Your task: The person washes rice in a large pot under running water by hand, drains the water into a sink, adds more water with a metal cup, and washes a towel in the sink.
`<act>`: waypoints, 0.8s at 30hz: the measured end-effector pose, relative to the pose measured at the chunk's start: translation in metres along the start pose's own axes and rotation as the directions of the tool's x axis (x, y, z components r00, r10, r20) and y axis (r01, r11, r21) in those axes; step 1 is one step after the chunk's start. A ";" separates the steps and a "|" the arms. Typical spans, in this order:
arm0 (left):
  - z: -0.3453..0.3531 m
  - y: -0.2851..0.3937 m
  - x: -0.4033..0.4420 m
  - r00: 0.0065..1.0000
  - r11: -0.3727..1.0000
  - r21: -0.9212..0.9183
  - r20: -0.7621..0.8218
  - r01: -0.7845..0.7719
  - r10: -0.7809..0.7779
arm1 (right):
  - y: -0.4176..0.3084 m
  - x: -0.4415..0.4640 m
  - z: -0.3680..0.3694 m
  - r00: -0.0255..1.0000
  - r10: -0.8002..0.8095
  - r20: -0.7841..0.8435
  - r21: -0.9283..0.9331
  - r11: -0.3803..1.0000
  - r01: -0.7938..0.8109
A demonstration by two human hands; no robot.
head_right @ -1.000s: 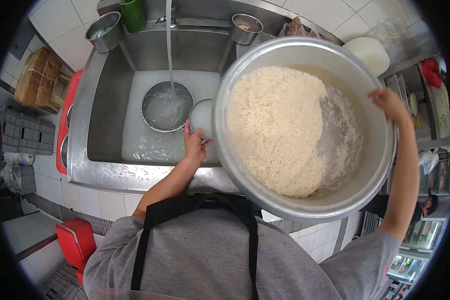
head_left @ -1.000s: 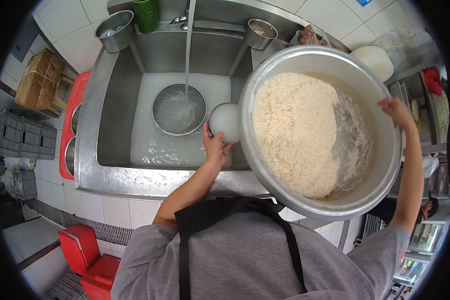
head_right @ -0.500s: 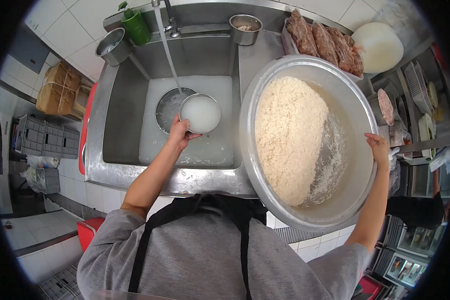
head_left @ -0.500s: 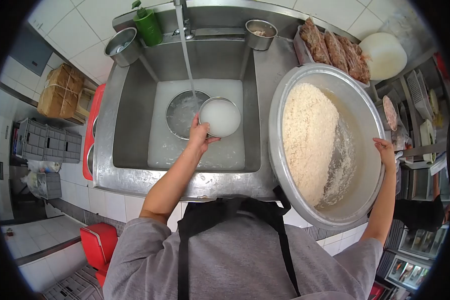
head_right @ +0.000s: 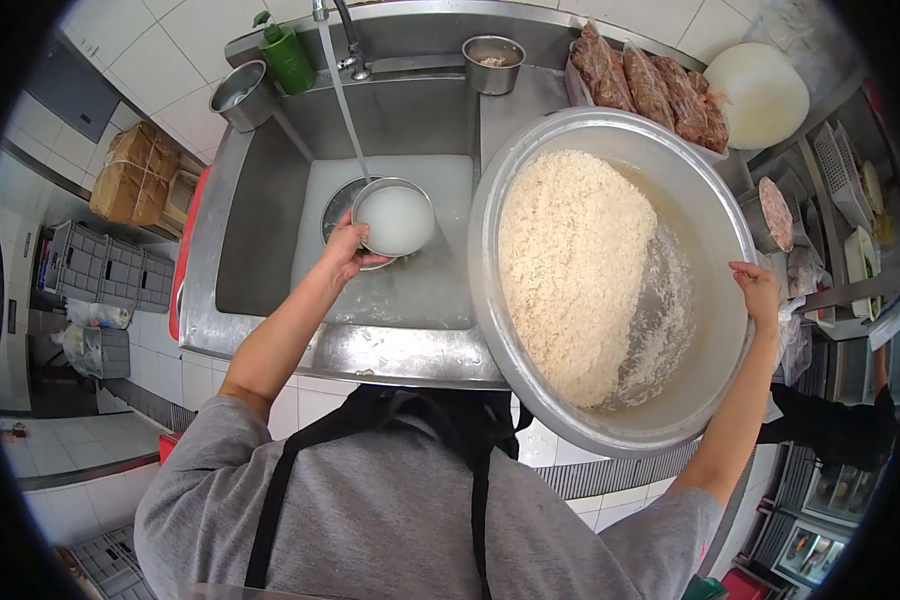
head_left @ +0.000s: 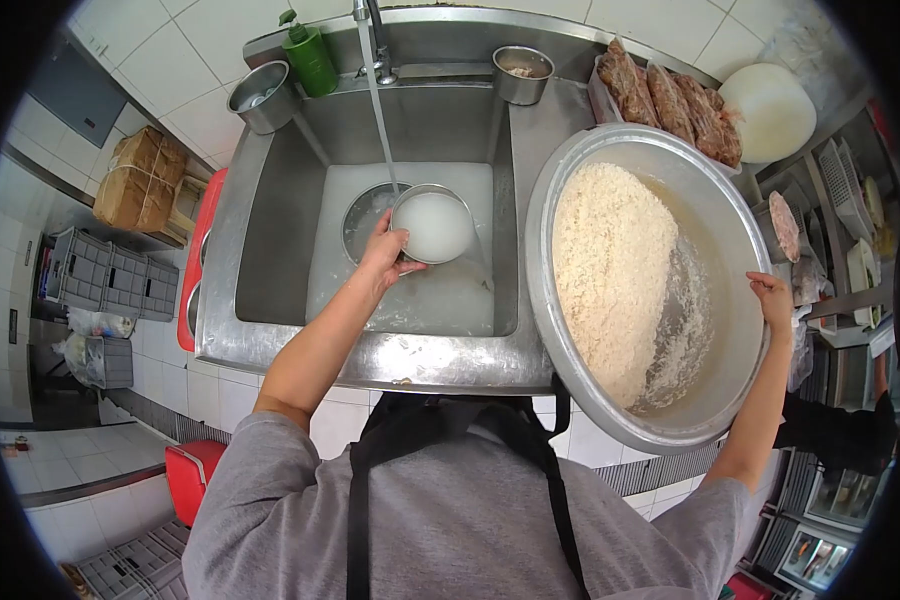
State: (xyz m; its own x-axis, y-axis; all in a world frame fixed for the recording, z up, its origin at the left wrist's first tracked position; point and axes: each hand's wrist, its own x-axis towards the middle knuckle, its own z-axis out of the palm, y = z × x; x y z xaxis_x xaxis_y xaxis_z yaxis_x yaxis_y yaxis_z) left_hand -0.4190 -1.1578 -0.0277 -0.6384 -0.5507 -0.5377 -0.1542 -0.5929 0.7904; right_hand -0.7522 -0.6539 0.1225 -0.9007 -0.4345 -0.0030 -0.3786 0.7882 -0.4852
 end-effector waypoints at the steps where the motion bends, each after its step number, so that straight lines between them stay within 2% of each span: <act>1: 0.001 0.001 -0.001 1.000 1.000 -0.006 0.004 0.006 -0.006 | 0.000 0.000 -0.001 1.000 -0.003 -0.001 -0.001 1.000 0.003; 4: -0.001 0.001 0.001 0.999 0.999 -0.010 0.020 0.039 -0.039 | 0.002 0.000 0.001 1.000 -0.024 -0.007 -0.016 1.000 0.023; 7: -0.001 0.002 0.004 0.997 0.997 0.007 0.028 0.075 -0.075 | 0.005 0.000 0.002 1.000 -0.002 0.012 0.073 0.997 0.001; 12: 0.002 0.000 0.015 0.993 0.995 0.033 0.062 0.097 -0.099 | 0.000 -0.002 0.004 1.000 -0.013 -0.001 0.051 0.999 0.013; 16: 0.007 0.008 0.026 0.998 0.985 0.170 0.039 0.040 -0.047 | 0.000 -0.003 0.005 0.999 -0.035 0.002 -0.010 0.999 0.035; 20: 0.003 0.024 0.034 0.999 0.946 0.325 0.024 0.017 -0.026 | -0.006 -0.005 0.006 1.000 -0.010 -0.015 0.010 1.000 0.010; 24: -0.002 0.045 0.034 1.000 0.927 0.375 0.019 -0.007 -0.001 | -0.008 -0.005 0.004 1.000 0.006 -0.016 -0.006 1.000 -0.006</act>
State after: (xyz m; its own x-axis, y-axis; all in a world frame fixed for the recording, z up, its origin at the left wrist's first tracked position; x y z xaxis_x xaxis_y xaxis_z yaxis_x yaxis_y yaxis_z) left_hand -0.4460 -1.2042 -0.0106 -0.6528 -0.5387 -0.5326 -0.4218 -0.3255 0.8463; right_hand -0.7440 -0.6593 0.1230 -0.9063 -0.4225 0.0076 -0.3740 0.7935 -0.4801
